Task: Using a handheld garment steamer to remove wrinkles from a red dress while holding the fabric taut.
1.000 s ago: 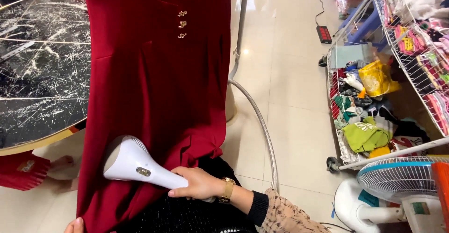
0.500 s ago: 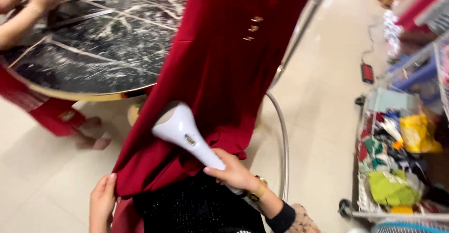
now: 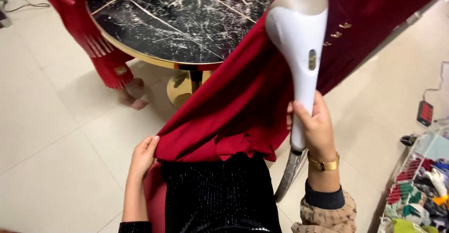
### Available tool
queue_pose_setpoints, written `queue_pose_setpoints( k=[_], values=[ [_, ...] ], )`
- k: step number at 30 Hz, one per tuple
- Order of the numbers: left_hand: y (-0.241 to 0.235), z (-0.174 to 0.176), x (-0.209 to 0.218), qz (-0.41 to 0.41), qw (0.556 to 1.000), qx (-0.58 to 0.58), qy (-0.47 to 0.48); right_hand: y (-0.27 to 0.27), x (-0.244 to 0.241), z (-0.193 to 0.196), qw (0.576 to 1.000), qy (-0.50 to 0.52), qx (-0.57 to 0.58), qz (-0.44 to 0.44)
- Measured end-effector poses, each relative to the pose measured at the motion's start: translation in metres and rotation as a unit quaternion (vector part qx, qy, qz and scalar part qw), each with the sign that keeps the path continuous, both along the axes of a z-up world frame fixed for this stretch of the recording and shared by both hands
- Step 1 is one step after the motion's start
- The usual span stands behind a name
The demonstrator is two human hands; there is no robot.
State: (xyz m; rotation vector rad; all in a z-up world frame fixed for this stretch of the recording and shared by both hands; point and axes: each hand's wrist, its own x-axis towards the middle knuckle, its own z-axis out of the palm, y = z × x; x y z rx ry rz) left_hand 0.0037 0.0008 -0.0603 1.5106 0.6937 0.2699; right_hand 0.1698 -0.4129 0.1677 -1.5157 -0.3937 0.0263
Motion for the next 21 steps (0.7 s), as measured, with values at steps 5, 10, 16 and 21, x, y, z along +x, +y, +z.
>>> queue_pose_setpoints(
  k=[5, 10, 16, 21],
  values=[
    [0.003, -0.004, 0.006, 0.001, 1.0, -0.006, -0.019, 0.028, 0.01, 0.0, 1.0, -0.005, -0.003, 0.004],
    [-0.001, -0.008, 0.006, -0.007, 0.999, -0.036, -0.025, 0.048, -0.007, -0.04, 0.994, 0.018, -0.097, 0.049],
    [-0.003, 0.003, 0.005, -0.023, 0.999, -0.033, -0.017, 0.075, -0.05, -0.072, 0.975, 0.106, -0.157, 0.118],
    [-0.01, 0.054, -0.002, -0.041, 0.998, -0.052, 0.019, 0.082, -0.081, -0.057, 0.93, 0.129, -0.288, 0.187]
  ],
)
